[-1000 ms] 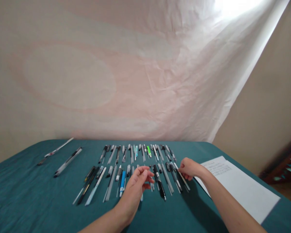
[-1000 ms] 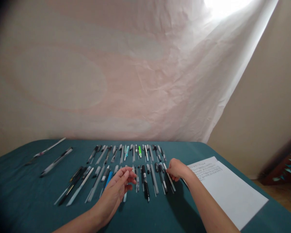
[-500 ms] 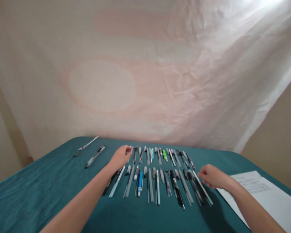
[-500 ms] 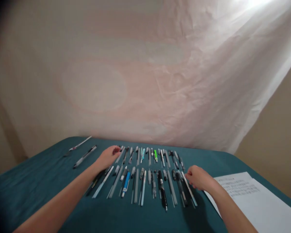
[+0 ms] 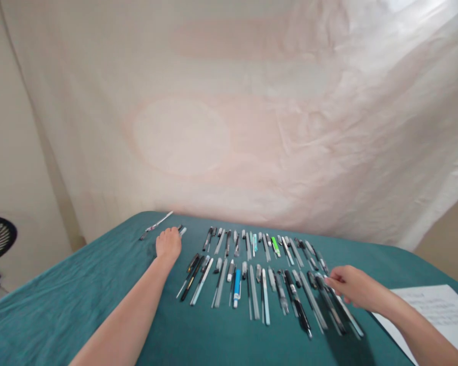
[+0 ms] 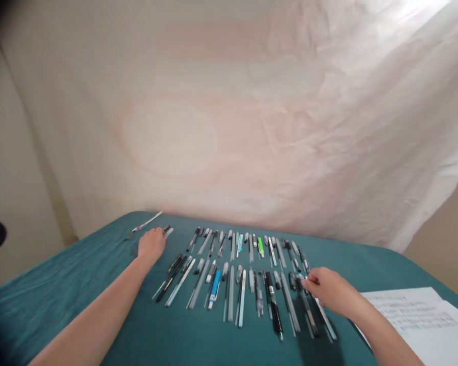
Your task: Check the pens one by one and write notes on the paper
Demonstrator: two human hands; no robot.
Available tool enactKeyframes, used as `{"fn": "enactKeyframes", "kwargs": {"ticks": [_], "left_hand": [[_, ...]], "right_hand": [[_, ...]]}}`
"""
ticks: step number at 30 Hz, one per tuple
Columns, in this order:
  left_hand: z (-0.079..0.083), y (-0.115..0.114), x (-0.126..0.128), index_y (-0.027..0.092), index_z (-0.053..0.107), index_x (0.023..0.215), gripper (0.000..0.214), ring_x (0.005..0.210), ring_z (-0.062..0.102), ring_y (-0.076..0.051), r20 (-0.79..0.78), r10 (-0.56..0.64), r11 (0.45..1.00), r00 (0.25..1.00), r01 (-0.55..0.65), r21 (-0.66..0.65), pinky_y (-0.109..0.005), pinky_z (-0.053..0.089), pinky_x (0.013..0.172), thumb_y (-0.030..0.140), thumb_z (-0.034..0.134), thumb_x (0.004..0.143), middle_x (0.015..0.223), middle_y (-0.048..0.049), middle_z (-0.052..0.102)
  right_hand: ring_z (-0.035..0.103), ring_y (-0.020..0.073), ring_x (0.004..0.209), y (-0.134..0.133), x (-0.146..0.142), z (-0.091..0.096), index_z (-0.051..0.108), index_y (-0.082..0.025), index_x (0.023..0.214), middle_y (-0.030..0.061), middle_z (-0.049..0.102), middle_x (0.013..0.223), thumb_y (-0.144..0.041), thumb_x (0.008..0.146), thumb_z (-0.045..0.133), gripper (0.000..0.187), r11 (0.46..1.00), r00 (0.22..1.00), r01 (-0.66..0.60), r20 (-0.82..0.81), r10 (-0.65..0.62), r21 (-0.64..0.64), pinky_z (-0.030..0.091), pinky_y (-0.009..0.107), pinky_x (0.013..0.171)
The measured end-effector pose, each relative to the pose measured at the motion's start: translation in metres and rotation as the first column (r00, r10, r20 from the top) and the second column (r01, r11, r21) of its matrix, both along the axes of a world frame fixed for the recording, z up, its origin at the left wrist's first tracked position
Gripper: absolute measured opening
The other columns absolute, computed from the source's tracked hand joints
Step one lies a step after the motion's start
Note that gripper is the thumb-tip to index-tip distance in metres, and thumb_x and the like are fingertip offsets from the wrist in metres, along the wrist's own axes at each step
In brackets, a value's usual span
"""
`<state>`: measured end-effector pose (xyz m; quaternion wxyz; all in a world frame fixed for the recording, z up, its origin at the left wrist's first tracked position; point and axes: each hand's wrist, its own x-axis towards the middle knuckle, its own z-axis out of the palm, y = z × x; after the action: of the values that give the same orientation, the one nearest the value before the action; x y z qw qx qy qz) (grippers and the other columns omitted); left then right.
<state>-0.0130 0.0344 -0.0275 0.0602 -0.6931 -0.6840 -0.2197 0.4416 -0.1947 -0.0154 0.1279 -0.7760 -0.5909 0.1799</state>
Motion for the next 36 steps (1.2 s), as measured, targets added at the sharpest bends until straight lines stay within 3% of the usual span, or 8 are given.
{"fn": "enactKeyframes", "kwargs": {"ticks": [7,12,16,20,23,26,29,36], "left_hand": [[0.011,-0.005,0.014,0.009,0.059,0.092,0.023,0.095,0.053,-0.032,0.106,-0.063,0.998,0.992,0.065,-0.012,-0.043,0.037,0.080,0.022,0.046,0.078,0.096,-0.0188,0.057],[0.043,-0.013,0.047,0.010,0.055,0.099,0.027,0.095,0.053,-0.024,0.308,-0.291,0.951,0.906,0.308,-0.009,-0.033,0.038,0.082,0.023,0.040,0.081,0.099,-0.0143,0.057],[0.062,-0.048,0.096,0.013,0.053,0.101,0.032,0.069,0.056,-0.017,0.518,-0.473,0.814,0.713,0.579,-0.054,-0.027,0.043,0.064,0.034,0.039,0.082,0.089,-0.0067,0.062],[0.060,-0.116,0.146,0.015,0.056,0.093,0.040,0.053,0.049,-0.010,0.702,-0.515,0.603,0.491,0.790,-0.110,-0.020,0.037,0.048,0.046,0.033,0.084,0.076,-0.0035,0.061],[0.052,-0.165,0.171,0.015,0.056,0.087,0.039,0.047,0.039,-0.007,0.967,-0.180,0.305,0.181,0.945,-0.120,-0.018,0.027,0.044,0.050,0.040,0.081,0.065,0.0003,0.054],[0.045,-0.194,0.182,0.014,0.055,0.083,0.037,0.047,0.036,-0.005,0.990,0.103,0.186,0.100,0.975,-0.118,-0.018,0.023,0.044,0.050,0.047,0.079,0.062,0.0019,0.049],[0.042,-0.203,0.183,0.013,0.055,0.081,0.034,0.048,0.036,-0.005,0.974,0.219,0.180,0.052,0.979,-0.093,-0.017,0.023,0.045,0.046,0.051,0.078,0.062,0.0018,0.048],[0.033,-0.203,0.184,0.013,0.052,0.079,0.032,0.046,0.031,-0.003,0.963,0.268,0.255,0.036,0.961,-0.107,-0.017,0.016,0.042,0.044,0.055,0.077,0.063,0.0027,0.046]], "right_hand": [[0.057,0.0137,0.047,0.000,-0.002,0.006,0.055,-0.017,0.060,0.0033,0.062,0.054,-0.038,0.078,0.042,0.032,0.998,0.999,-0.022,0.029,0.020,0.059,0.032,0.021,0.043],[0.055,0.0131,0.048,-0.003,-0.010,0.027,0.057,-0.016,0.063,0.0021,0.060,0.053,-0.040,0.078,0.043,0.031,0.981,1.000,-0.005,0.017,0.002,0.192,0.033,0.021,0.043],[0.055,0.0124,0.050,-0.004,-0.016,0.041,0.059,-0.016,0.069,0.0017,0.060,0.059,-0.040,0.078,0.046,0.029,0.946,0.993,0.027,-0.115,0.011,0.323,0.037,0.021,0.046],[0.052,0.0097,0.048,-0.005,-0.039,0.050,0.058,-0.015,0.080,0.0012,0.061,0.068,-0.045,0.077,0.049,0.032,0.931,0.886,0.070,-0.451,0.106,0.357,0.040,0.021,0.045],[0.049,0.0071,0.047,-0.009,-0.067,0.054,0.057,-0.015,0.085,0.0007,0.059,0.071,-0.049,0.078,0.050,0.035,0.948,0.699,0.039,-0.687,0.200,0.316,0.040,0.019,0.043],[0.047,0.0056,0.046,-0.013,-0.094,0.054,0.059,-0.015,0.090,-0.0002,0.058,0.070,-0.049,0.077,0.053,0.036,0.960,0.550,-0.028,-0.798,0.248,0.279,0.038,0.018,0.041],[0.045,0.0055,0.044,-0.014,-0.109,0.051,0.060,-0.014,0.088,-0.0027,0.055,0.059,-0.046,0.076,0.056,0.034,0.963,0.544,-0.054,-0.801,0.250,0.263,0.037,0.017,0.041],[0.042,0.0053,0.045,-0.011,-0.115,0.039,0.061,-0.014,0.081,-0.0035,0.053,0.056,-0.045,0.075,0.057,0.032,0.973,0.555,-0.041,-0.804,0.212,0.227,0.034,0.016,0.041]]}}
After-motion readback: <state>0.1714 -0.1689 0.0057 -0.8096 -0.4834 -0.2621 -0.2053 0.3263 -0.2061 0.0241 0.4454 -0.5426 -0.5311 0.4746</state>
